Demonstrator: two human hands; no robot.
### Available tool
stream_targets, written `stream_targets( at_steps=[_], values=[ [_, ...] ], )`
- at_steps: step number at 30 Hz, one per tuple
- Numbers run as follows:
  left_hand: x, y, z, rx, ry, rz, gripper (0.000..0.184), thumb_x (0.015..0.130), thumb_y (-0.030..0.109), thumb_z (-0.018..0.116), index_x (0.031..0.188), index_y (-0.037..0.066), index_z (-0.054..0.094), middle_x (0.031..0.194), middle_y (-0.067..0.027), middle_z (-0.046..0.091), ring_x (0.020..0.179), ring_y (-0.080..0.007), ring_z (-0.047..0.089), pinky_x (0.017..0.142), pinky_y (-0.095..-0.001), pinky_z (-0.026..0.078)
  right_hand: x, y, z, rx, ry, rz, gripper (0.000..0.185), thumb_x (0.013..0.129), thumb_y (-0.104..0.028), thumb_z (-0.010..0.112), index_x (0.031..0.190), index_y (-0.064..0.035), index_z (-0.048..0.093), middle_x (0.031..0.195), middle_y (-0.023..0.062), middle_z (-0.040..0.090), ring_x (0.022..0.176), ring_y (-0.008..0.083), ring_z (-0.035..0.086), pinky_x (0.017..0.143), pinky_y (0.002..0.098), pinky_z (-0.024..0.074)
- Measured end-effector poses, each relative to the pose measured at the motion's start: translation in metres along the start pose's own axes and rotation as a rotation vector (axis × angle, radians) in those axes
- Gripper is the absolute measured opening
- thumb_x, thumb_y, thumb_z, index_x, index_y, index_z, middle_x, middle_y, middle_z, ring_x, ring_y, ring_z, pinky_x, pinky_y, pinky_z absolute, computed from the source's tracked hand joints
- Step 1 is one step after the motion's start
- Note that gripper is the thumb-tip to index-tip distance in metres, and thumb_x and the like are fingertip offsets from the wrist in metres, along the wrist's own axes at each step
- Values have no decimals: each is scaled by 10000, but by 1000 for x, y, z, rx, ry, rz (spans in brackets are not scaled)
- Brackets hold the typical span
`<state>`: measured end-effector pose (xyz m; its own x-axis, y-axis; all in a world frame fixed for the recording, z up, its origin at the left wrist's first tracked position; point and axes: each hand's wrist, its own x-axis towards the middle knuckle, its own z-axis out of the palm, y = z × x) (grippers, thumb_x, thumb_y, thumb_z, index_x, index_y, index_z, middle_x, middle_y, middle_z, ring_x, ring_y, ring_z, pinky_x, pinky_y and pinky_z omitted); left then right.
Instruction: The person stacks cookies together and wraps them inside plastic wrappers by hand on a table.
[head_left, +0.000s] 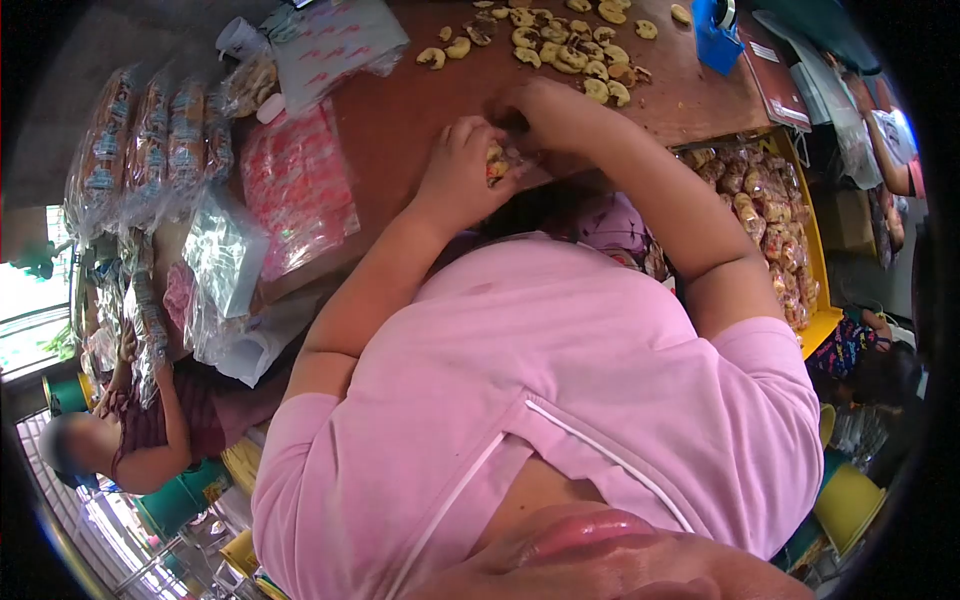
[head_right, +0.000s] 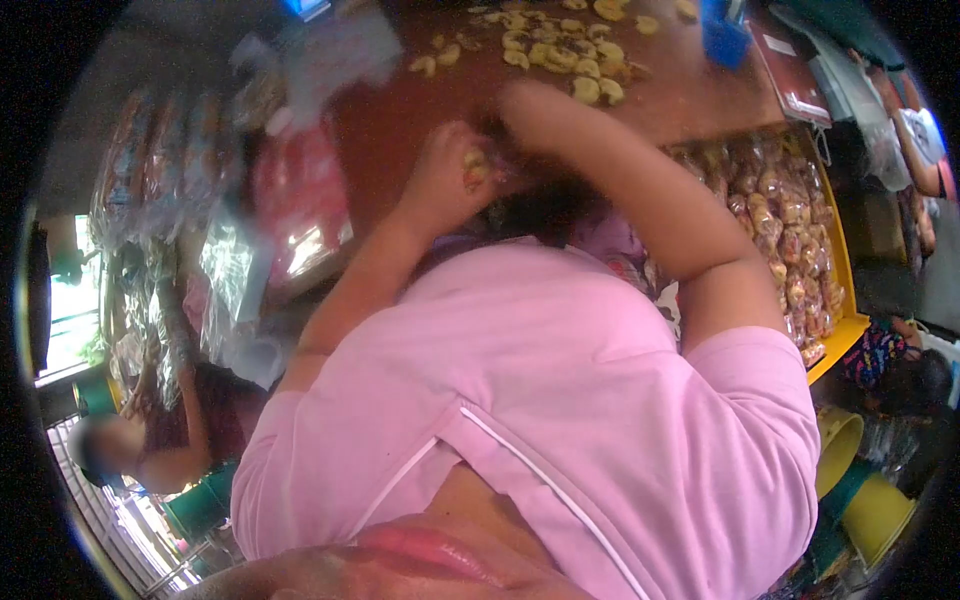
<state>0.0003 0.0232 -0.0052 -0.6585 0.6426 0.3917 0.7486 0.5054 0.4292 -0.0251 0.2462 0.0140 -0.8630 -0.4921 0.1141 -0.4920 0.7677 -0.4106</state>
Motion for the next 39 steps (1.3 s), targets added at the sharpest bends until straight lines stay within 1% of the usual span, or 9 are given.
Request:
stream_targets(
  at_steps=[2,5,8,11,14,20,26,35,39],
  values=[
    [0,1,0,-16,-2,-25,520,795,270,794,1208,33,584,1284,-181,524,1183,-400,525,1035,-487,435,9,-4,-3,120,-146,40,298,743,-180,796,1007,-59,733,877,164,731,828,374,700,751,461,549],
    [0,-2,-3,-56,-5,-22,546,797,267,796,1233,29,568,1285,-185,522,1196,-406,516,1045,-490,428,14,-2,-4,142,-155,8,284,768,-193,783,1005,-47,727,879,182,726,842,388,699,754,470,549],
    [0,-2,-5,-95,-12,-24,556,798,263,800,1239,27,558,1276,-188,527,1201,-408,511,1047,-490,425,18,-13,-8,-73,-245,71,286,792,-216,769,1022,-49,731,889,210,718,856,413,691,765,485,548],
    [-1,-4,-4,-109,-14,-12,561,794,256,805,1239,27,551,1267,-191,530,1201,-407,509,1045,-488,426,7,-16,-9,-126,-222,6,295,808,-250,760,1035,-64,739,887,218,713,849,436,681,766,500,546],
    [-2,-7,0,-114,-3,10,562,786,243,809,1236,28,549,1262,-191,530,1192,-406,510,1042,-484,427,6,-10,12,-9,-145,193,283,796,-215,770,1039,-71,744,935,205,721,897,419,684,810,491,546],
    [-5,-3,-2,-77,37,71,559,749,188,794,1214,26,529,1244,-199,535,1167,-409,514,1027,-488,433,4,-7,8,200,-117,117,338,764,-145,791,1090,-73,740,1137,175,700,1070,362,656,928,443,526],
    [-8,3,-3,-40,125,151,576,709,159,789,1201,32,517,1220,-200,551,1133,-417,534,996,-505,451,2,-10,8,174,-90,58,304,759,-139,789,1048,-61,738,1208,163,670,1131,381,616,944,478,505],
    [-10,2,-1,26,162,215,566,719,178,788,1196,40,519,1221,-196,553,1137,-412,539,992,-506,455,-1,-24,2,134,-190,137,289,783,-117,749,1056,-28,720,929,198,720,897,405,689,795,464,546],
    [-8,-2,-4,-16,63,114,569,733,202,795,1203,29,525,1220,-193,558,1148,-404,538,994,-499,453,2,-11,21,-46,-200,157,249,790,-118,724,1024,-34,718,945,205,719,909,406,686,801,473,545]
  ],
)
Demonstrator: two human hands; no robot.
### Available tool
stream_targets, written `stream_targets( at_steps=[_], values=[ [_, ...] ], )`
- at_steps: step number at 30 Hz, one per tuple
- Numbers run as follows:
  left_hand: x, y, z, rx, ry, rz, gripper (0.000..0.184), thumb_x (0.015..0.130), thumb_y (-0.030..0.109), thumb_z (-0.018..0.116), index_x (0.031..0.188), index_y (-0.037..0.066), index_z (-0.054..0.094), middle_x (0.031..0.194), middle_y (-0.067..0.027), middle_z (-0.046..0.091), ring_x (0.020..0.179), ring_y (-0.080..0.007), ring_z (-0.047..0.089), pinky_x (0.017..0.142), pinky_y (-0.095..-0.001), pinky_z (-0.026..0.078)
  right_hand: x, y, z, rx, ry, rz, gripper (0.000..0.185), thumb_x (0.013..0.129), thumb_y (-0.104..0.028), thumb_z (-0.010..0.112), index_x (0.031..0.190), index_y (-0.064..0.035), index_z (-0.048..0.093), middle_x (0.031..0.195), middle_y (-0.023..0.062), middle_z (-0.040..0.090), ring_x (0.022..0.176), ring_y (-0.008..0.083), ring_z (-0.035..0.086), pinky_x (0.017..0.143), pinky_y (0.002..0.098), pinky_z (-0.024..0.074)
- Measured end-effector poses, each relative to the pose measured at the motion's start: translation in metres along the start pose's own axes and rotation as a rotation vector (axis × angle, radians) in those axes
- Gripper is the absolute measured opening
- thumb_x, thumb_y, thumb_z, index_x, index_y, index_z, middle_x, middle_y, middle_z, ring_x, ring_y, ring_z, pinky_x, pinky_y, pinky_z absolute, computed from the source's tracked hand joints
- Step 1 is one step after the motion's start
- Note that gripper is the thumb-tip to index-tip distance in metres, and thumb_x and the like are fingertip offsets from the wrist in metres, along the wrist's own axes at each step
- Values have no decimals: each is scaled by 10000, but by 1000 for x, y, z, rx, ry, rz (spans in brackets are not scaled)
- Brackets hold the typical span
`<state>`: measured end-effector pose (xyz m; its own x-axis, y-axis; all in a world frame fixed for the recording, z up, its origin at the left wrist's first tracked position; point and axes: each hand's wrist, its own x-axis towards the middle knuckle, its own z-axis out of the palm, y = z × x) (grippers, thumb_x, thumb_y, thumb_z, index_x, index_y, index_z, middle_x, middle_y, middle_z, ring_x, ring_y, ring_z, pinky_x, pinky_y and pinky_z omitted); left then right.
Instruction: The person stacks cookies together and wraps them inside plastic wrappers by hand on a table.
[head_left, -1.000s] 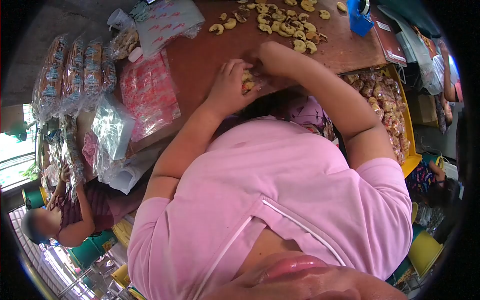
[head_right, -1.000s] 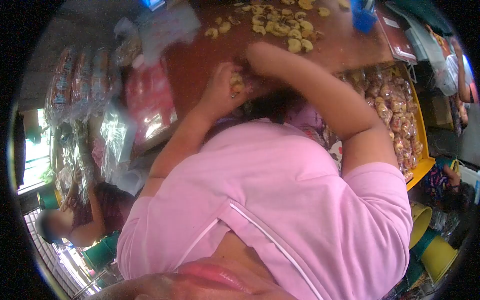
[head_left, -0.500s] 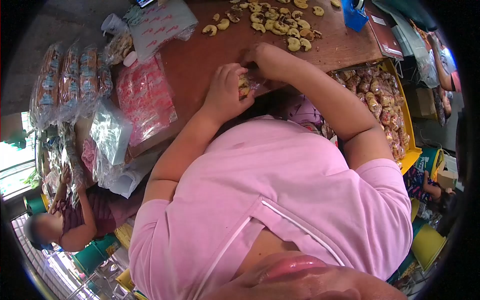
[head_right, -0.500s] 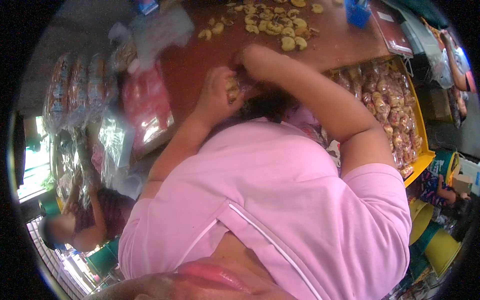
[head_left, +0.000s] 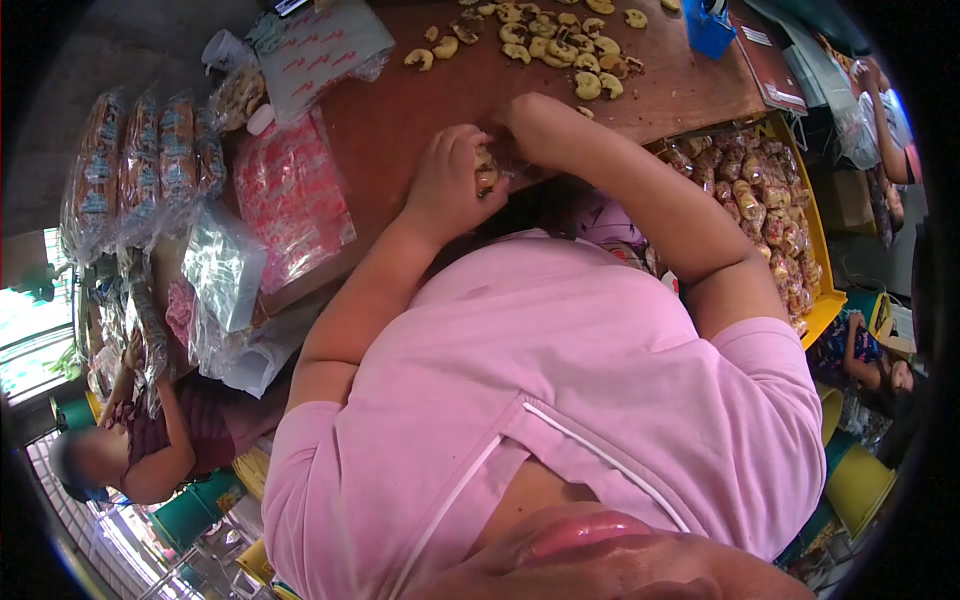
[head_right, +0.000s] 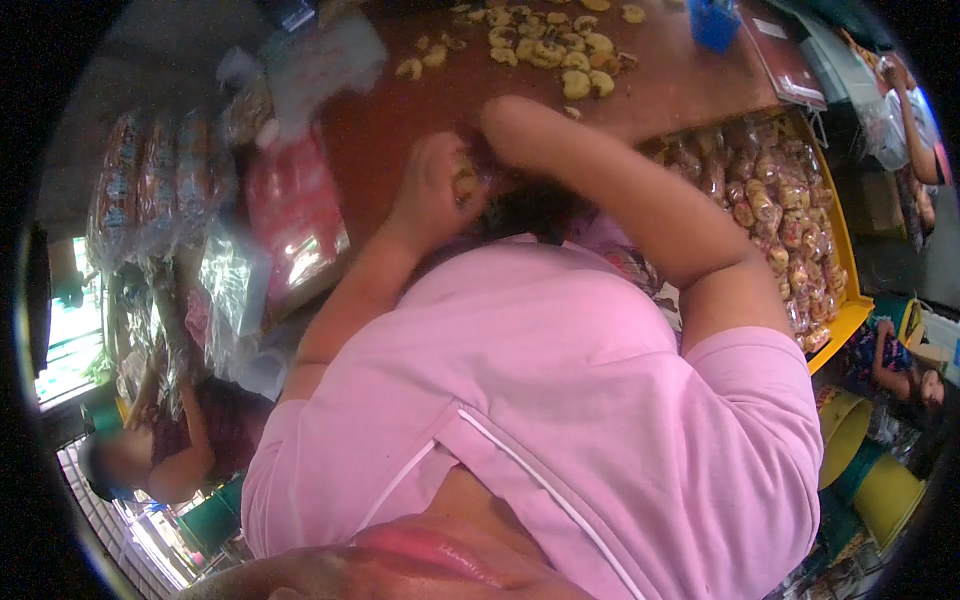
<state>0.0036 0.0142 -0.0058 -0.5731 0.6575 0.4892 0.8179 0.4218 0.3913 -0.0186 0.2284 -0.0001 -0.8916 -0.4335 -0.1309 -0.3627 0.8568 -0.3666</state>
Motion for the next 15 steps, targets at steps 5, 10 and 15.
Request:
stream_targets(
  at_steps=[5,10,15],
  values=[
    [5,-3,-8,53,-65,15,577,740,248,795,1204,25,534,1204,-180,573,1151,-381,546,989,-495,447,-20,-11,19,-34,395,-108,173,792,-114,665,920,-36,751,901,190,708,874,384,694,802,465,567],
    [17,5,-17,140,-214,-9,603,742,282,789,1229,42,528,1222,-161,584,1169,-364,549,986,-471,443,-41,-33,14,75,398,-33,220,785,-56,661,988,-25,738,1019,175,668,971,375,660,855,447,538],
    [27,12,-15,195,-292,-2,708,760,294,764,1348,46,459,1259,-161,584,1186,-354,549,995,-488,431,-54,-35,30,143,452,-49,277,772,-30,673,1040,-11,741,1054,177,653,1015,374,632,890,454,517]
  ],
)
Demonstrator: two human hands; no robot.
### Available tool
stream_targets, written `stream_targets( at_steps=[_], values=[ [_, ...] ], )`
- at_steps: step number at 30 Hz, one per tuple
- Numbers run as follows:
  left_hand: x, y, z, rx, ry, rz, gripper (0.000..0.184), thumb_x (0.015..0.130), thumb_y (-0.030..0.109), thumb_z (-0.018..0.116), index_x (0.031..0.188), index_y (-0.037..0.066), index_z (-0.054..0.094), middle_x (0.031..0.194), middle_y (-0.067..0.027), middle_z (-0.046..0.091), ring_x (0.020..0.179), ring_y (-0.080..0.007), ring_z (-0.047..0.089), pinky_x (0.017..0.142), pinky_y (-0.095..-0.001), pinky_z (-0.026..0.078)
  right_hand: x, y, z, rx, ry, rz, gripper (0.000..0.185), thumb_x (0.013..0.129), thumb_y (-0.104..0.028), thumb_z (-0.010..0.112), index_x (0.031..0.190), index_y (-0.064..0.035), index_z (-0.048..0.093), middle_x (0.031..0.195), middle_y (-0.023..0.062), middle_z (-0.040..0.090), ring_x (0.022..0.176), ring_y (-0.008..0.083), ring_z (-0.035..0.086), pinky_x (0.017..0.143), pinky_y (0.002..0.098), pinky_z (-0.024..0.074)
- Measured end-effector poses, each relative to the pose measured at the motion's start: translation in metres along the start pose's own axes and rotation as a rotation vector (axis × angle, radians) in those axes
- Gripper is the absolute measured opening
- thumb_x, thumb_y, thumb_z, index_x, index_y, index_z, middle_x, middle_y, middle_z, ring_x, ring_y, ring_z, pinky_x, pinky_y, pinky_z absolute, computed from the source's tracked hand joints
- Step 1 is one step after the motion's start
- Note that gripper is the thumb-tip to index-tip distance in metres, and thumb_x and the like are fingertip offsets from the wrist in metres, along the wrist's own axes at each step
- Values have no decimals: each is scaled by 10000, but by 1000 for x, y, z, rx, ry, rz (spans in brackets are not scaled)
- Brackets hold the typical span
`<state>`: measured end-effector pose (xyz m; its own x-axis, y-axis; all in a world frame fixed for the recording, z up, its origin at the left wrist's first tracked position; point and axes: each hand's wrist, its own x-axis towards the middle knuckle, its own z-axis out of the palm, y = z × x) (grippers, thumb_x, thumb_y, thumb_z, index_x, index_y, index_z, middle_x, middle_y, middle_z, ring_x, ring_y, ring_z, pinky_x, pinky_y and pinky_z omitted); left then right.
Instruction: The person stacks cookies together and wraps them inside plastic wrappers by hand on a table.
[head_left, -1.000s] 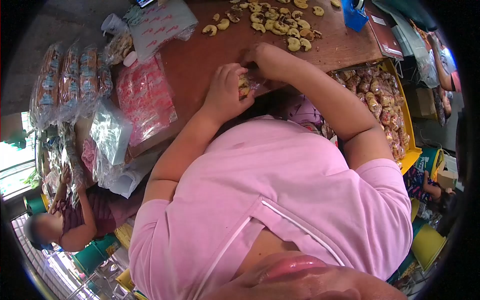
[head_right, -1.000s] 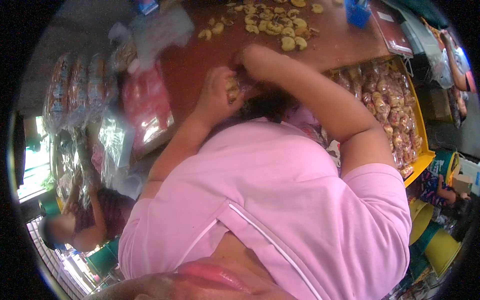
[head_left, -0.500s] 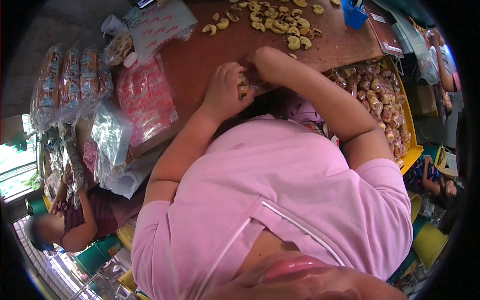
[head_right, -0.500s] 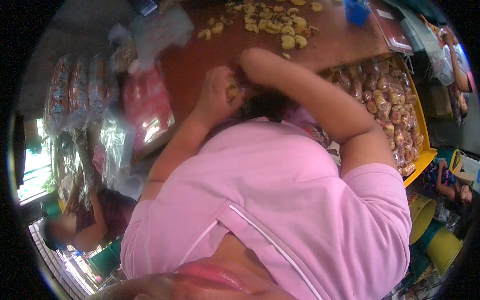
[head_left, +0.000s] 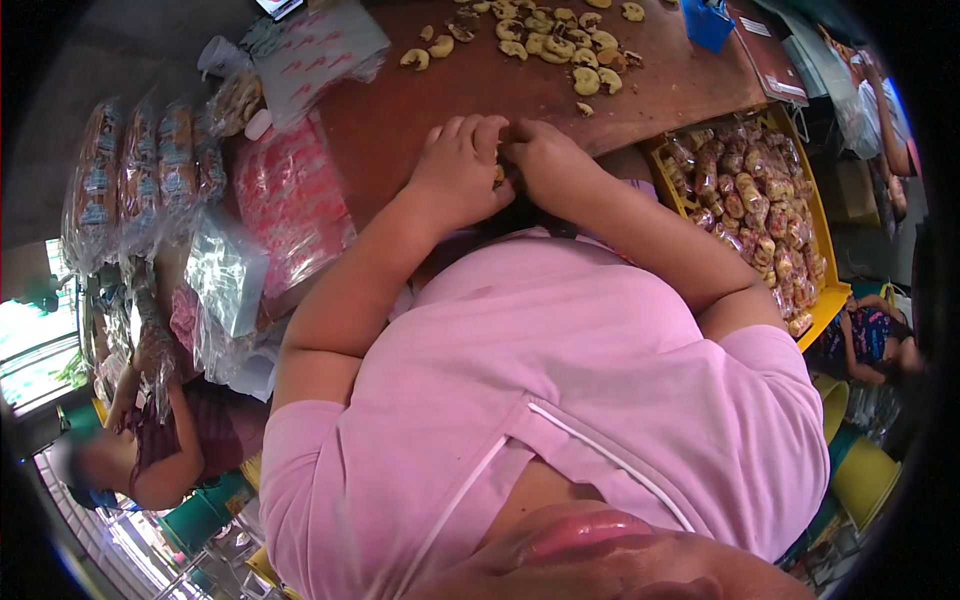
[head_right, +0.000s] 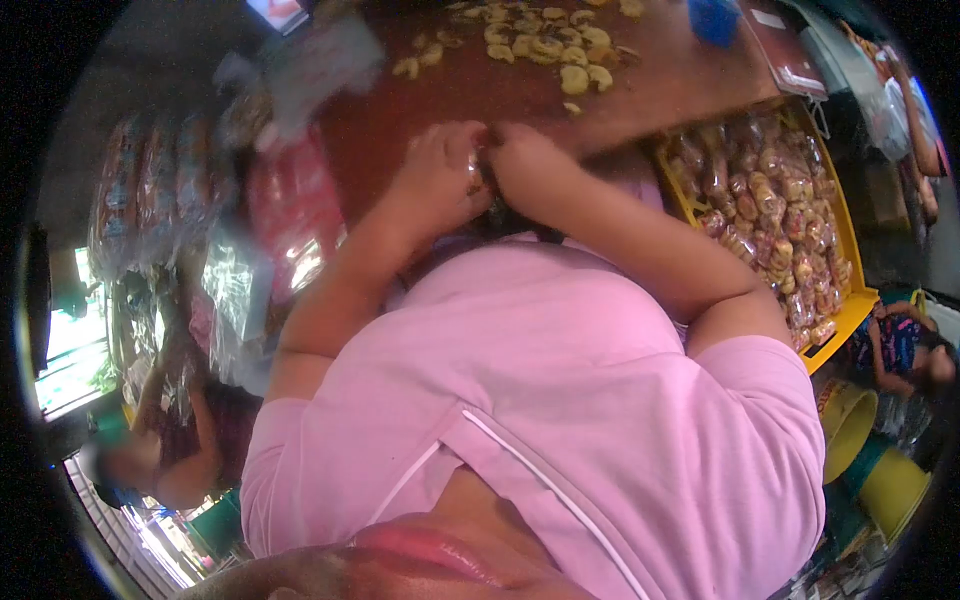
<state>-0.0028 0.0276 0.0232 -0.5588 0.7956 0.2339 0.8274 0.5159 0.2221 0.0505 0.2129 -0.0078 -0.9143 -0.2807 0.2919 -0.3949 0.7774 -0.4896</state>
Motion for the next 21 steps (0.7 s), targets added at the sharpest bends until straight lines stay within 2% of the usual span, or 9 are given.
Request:
stream_targets(
  at_steps=[2,6,9,11,15,17,21],
  values=[
    [4,4,-2,25,-27,-8,763,767,298,753,1401,41,417,1260,-163,584,1191,-354,548,1002,-500,425,-4,6,5,-7,74,-86,273,777,-37,672,1039,-8,742,1074,177,651,1042,373,619,916,460,507],
    [9,10,-7,51,-132,-44,824,778,288,720,1473,38,356,1319,-180,547,1211,-358,532,1016,-516,416,-7,4,-1,15,2,-40,261,844,-102,601,1054,-20,733,1117,205,650,1063,402,612,939,490,498],
    [5,5,-4,-86,20,43,765,777,220,701,1450,61,373,1331,-193,503,1214,-356,515,1024,-516,414,-9,10,8,20,65,-61,259,817,-101,631,1041,-25,736,1090,176,647,1034,382,609,917,476,503],
    [1,-9,-1,-318,4,73,686,777,163,679,1397,73,400,1308,-198,487,1217,-358,506,1040,-507,409,-8,7,9,-7,109,-106,256,773,-93,691,1017,-39,748,1051,138,636,1009,352,602,907,450,503],
    [-13,-27,9,-641,-30,27,549,771,68,633,1284,85,438,1234,-198,484,1217,-368,499,1072,-485,398,-8,0,4,-113,52,-86,226,799,-121,654,991,-45,744,1040,143,628,1004,346,603,881,446,514],
    [-14,-30,9,-644,-17,86,475,769,53,612,1221,79,470,1257,-207,489,1241,-380,490,1089,-474,391,-8,-1,6,-145,80,-123,214,833,-151,588,940,-37,734,1017,169,639,968,351,615,829,457,526],
    [-12,-33,2,-652,-37,136,401,753,33,587,1152,66,558,1303,-208,506,1295,-397,474,1118,-486,378,-8,-3,2,-220,-54,-70,273,831,-147,639,1058,-37,743,1086,124,614,1036,326,589,892,419,514]
  ],
)
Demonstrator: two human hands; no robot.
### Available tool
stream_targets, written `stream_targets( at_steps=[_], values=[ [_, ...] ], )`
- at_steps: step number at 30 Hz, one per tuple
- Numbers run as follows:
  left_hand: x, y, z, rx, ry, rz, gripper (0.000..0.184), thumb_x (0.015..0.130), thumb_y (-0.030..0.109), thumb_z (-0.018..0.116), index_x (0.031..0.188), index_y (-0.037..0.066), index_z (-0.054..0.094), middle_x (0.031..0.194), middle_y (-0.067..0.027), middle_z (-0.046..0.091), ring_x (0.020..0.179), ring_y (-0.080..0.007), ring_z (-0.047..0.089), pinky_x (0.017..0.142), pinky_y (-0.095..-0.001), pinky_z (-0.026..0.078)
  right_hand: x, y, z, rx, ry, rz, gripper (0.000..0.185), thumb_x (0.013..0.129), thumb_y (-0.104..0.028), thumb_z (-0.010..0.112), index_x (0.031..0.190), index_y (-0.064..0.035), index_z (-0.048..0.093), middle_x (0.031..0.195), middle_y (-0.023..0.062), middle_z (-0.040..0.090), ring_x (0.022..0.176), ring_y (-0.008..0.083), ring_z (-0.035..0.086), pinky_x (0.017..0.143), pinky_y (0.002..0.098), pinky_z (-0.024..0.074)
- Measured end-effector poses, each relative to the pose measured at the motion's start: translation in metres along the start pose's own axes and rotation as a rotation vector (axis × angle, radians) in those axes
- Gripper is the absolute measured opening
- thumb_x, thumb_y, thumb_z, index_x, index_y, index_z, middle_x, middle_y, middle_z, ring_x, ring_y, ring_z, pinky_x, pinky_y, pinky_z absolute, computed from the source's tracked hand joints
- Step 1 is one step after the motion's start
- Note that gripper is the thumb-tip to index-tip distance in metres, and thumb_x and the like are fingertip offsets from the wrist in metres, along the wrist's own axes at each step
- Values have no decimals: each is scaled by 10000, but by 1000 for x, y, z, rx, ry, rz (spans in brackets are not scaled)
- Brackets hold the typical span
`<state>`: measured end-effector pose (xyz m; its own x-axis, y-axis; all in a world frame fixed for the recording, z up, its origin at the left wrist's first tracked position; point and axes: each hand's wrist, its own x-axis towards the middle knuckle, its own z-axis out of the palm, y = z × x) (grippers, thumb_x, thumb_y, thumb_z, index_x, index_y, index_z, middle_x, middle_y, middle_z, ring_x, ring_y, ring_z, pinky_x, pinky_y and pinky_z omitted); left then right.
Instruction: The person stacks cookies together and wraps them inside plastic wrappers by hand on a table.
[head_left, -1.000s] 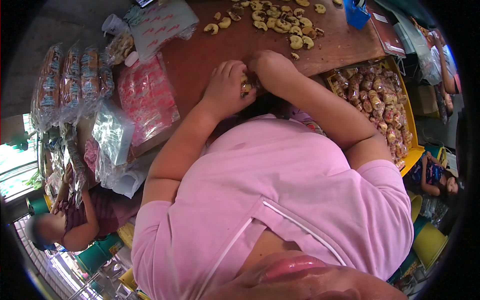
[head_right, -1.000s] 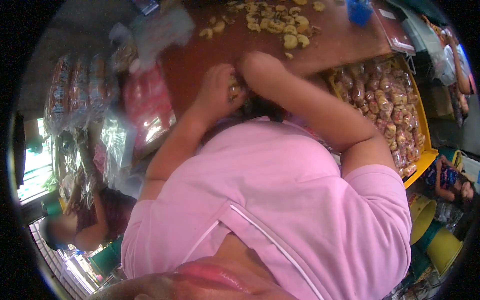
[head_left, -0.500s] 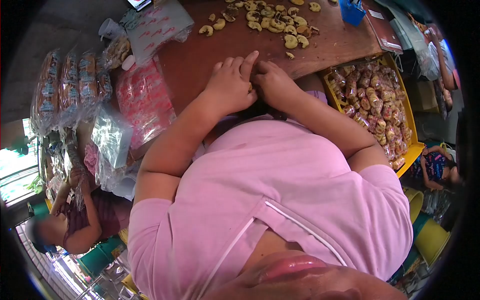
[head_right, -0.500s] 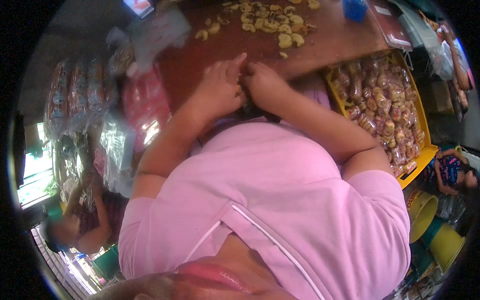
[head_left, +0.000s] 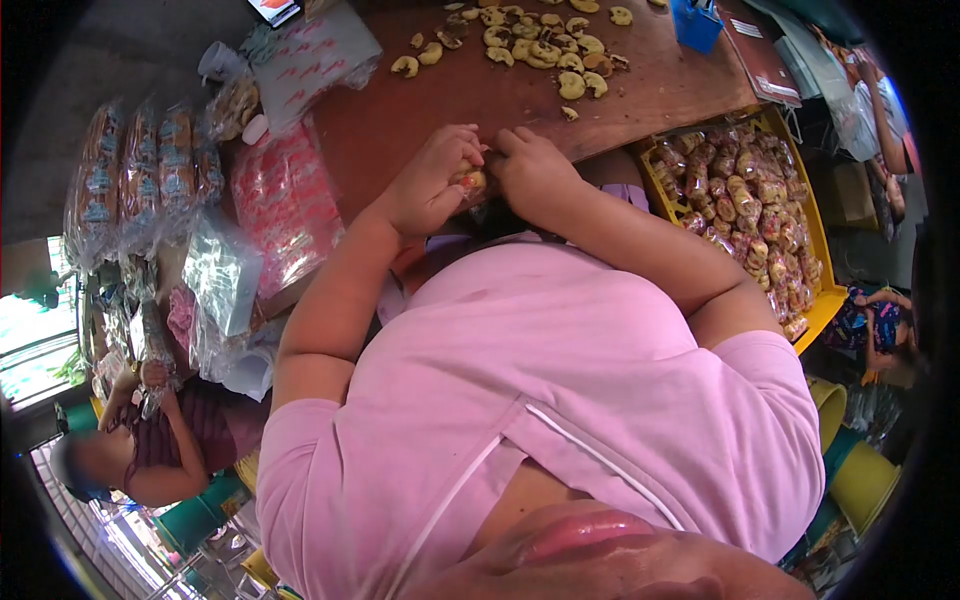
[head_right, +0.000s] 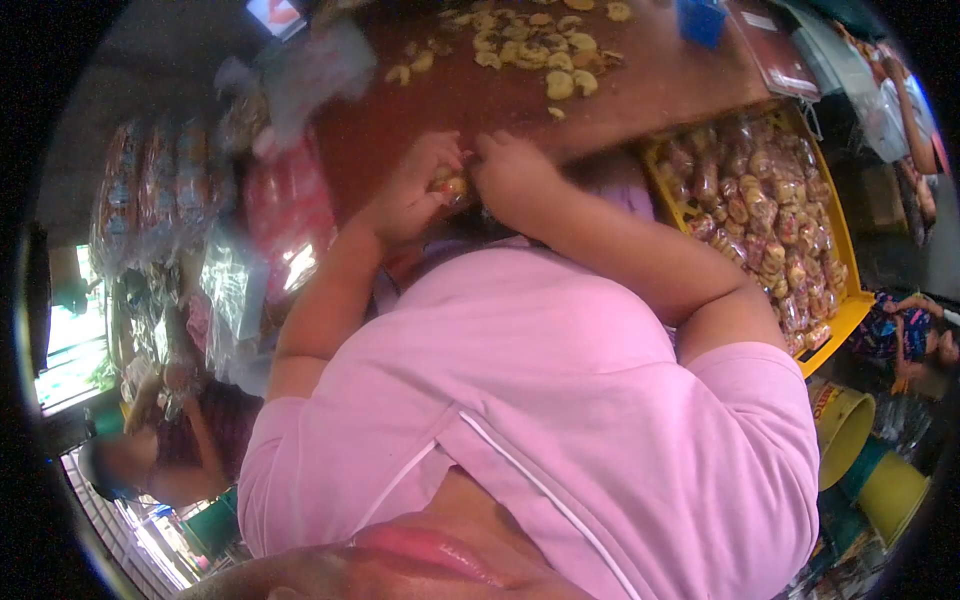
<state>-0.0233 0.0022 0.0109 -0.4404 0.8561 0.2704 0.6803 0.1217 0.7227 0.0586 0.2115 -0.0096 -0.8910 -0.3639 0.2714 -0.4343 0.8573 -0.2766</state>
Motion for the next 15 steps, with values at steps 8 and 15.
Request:
stream_targets(
  at_steps=[8,15],
  values=[
    [-30,8,-24,424,73,197,592,733,24,608,1319,111,608,1387,-129,561,1397,-361,461,1192,-556,312,-1,-1,4,20,57,11,274,856,-137,635,1089,-34,736,1074,114,621,1012,306,597,877,412,523],
    [-32,8,-25,467,-111,154,610,825,48,629,1422,160,575,1489,-63,538,1445,-283,449,1212,-541,294,1,2,1,53,23,60,255,805,-138,703,1046,-69,753,1069,81,629,1028,300,598,871,426,522]
  ],
)
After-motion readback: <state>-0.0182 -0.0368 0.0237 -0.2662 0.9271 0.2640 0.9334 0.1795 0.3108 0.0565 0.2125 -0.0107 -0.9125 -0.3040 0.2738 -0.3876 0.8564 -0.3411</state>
